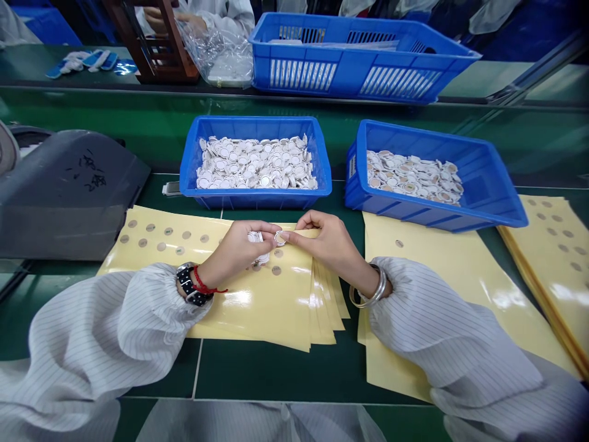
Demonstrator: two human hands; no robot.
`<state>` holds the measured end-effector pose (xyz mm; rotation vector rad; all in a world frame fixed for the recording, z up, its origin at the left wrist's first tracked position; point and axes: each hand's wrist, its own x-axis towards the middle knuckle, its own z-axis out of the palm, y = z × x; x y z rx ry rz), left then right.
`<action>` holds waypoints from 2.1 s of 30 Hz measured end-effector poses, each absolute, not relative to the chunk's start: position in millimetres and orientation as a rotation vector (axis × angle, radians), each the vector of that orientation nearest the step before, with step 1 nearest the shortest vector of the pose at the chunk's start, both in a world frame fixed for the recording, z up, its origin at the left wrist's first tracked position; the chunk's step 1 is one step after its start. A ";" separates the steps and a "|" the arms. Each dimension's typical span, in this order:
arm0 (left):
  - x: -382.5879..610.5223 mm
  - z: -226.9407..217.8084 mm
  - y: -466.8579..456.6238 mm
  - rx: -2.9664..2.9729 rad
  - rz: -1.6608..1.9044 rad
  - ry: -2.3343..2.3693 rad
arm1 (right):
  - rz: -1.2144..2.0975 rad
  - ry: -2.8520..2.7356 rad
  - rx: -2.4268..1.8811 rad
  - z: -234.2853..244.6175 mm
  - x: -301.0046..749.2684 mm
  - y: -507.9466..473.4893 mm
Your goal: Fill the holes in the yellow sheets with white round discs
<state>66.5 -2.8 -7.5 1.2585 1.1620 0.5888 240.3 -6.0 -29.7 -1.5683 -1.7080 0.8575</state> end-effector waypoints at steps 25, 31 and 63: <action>67.3 -13.9 -3.4 1.196 0.642 1.193 | 0.776 -1.714 -1.598 -29.9 236.7 -7.6; 67.3 -14.2 -3.7 1.166 0.654 1.206 | 0.621 -1.817 -1.615 -26.8 234.0 -11.9; 73.1 -20.4 -2.6 0.614 1.230 1.071 | 0.852 -2.341 -1.450 -5.3 248.2 -7.8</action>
